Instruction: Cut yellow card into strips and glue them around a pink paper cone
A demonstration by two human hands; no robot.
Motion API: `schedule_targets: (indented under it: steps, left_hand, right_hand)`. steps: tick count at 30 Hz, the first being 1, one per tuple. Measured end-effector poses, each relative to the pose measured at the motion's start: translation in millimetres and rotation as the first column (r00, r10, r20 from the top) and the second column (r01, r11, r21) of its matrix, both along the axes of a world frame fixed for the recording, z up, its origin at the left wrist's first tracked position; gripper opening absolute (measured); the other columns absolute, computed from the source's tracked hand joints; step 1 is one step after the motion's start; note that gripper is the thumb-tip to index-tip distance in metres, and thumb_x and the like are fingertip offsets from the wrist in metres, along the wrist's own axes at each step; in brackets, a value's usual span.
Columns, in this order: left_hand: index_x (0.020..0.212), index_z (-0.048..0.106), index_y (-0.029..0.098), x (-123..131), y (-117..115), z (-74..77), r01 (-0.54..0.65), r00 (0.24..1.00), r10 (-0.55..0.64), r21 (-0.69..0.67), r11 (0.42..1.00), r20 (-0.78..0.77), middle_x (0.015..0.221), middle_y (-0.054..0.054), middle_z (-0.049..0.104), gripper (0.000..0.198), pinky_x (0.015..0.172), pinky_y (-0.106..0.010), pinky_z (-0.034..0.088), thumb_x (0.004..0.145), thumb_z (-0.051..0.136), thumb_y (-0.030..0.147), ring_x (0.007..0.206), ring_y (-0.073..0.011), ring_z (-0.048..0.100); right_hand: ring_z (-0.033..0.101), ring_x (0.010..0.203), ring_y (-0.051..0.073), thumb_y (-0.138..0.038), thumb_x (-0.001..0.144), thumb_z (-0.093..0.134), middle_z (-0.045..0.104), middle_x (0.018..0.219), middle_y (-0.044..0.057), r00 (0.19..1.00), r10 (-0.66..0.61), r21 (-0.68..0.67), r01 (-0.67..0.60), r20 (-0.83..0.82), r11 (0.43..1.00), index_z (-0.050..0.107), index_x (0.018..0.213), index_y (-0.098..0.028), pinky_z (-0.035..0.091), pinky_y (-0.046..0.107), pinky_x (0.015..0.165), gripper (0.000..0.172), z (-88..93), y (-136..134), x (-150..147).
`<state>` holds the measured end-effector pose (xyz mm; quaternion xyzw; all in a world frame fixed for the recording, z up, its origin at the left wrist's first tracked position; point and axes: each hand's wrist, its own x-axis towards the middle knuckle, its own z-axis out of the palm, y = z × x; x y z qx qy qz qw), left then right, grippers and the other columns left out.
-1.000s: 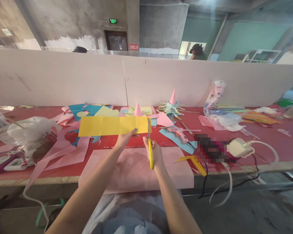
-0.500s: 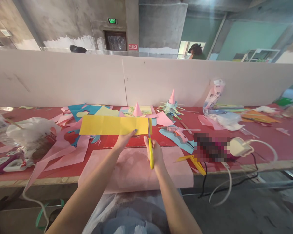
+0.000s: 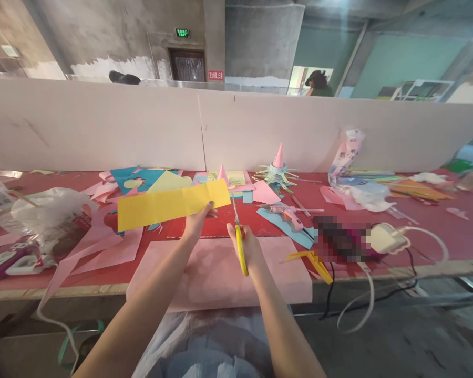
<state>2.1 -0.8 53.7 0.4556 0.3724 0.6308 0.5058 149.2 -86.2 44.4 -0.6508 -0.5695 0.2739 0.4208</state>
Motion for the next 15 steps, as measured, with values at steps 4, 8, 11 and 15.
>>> schedule_targets:
  steps: [4,8,11,15]
  left_hand:
    - [0.088,0.061,0.011,-4,4,-2.2,-0.131,0.99,0.132,-0.013,0.991,0.051,0.071,-0.007,0.069,0.037,0.06,-0.028,0.052,0.069,0.065,0.043,0.055,-0.0148,0.063]
    - [0.089,0.061,0.013,-5,4,-3.9,-0.132,0.99,0.132,0.003,0.991,0.051,0.077,-0.007,0.07,0.035,0.06,-0.026,0.051,0.071,0.063,0.042,0.059,-0.0146,0.064]
    - [0.089,0.06,0.012,-2,2,-1.9,-0.096,0.994,0.097,-0.007,0.995,0.049,0.072,-0.007,0.07,0.034,0.058,-0.027,0.051,0.07,0.065,0.04,0.055,-0.0144,0.063]
    - [0.089,0.061,0.011,2,0,-0.9,-0.039,0.999,0.039,0.006,0.999,0.022,0.069,-0.007,0.069,0.036,0.056,-0.028,0.052,0.069,0.066,0.04,0.052,-0.0153,0.062]
  right_hand:
    - [0.055,0.059,0.017,-0.055,0.08,0.043,0.058,0.067,0.001,0.993,0.052,0.0,-0.053,0.106,0.999,0.047,0.076,-0.022,0.036,0.024,0.052,0.033,1.1,-1,-4]
    - [0.057,0.064,0.019,-0.055,0.079,0.044,0.059,0.07,0.001,0.989,0.069,-0.045,-0.063,0.135,0.997,0.047,0.078,-0.023,0.036,0.025,0.055,0.033,3.7,-1,-10]
    - [0.057,0.065,0.019,-0.054,0.079,0.043,0.058,0.069,0.001,0.991,0.076,-0.038,-0.073,0.111,0.997,0.046,0.076,-0.022,0.036,0.025,0.056,0.032,6.8,-2,-14]
    - [0.054,0.058,0.018,-0.056,0.079,0.041,0.055,0.063,0.0,0.995,0.06,-0.036,-0.058,0.078,0.998,0.043,0.071,-0.023,0.034,0.025,0.052,0.035,8.8,-3,-15]
